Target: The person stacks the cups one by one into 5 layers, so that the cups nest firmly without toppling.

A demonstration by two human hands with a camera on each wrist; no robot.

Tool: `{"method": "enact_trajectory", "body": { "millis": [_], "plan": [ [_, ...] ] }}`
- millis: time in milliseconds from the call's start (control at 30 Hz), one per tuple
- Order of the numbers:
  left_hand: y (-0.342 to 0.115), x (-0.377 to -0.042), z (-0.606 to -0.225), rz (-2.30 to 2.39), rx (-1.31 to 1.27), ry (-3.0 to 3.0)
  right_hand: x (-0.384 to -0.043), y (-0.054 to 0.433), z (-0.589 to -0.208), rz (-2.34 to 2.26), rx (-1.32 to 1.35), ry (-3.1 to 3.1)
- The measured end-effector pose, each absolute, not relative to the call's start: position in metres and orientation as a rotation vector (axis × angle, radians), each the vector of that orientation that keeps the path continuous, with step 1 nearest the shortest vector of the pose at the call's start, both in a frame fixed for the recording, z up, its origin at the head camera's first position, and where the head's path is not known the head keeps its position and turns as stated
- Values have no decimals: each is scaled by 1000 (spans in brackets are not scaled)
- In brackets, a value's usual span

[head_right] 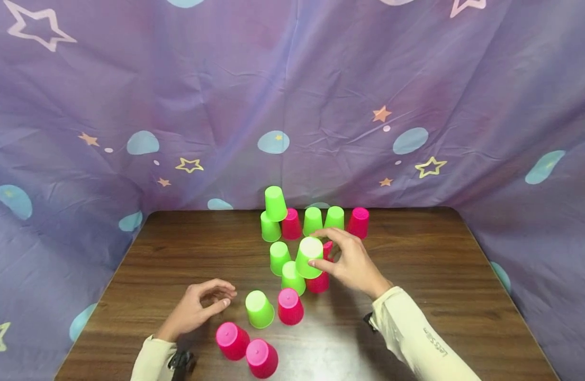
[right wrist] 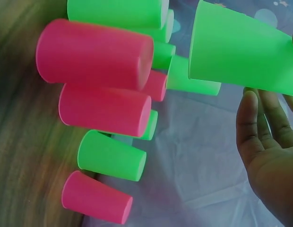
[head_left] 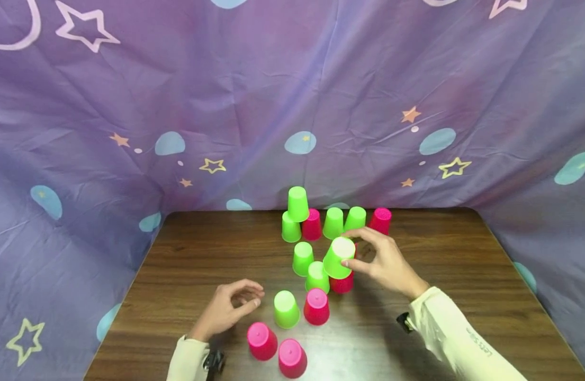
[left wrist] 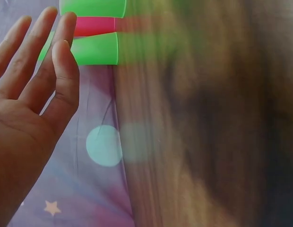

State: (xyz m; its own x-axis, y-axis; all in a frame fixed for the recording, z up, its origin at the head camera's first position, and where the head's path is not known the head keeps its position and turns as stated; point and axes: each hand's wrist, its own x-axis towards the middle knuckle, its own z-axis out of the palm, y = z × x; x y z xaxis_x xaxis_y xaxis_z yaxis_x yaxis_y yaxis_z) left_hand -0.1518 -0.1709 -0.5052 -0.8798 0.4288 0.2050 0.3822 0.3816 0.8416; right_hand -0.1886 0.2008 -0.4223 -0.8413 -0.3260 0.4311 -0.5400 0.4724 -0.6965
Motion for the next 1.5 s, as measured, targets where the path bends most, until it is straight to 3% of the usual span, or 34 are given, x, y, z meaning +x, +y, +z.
{"method": "enact_trajectory", "body": {
  "millis": [700,967,1500],
  "plan": [
    [-179,-103,-521,1561,788,2604,-263,187,-419,1262,659,-2597],
    [-181,-97,-520,1531,737,2628,-284,181,-419,1208,579,-2667],
    [-179,-94,-523,1532,883,2577,-321,174,-416,1169,405,-2766]
  ]
}}
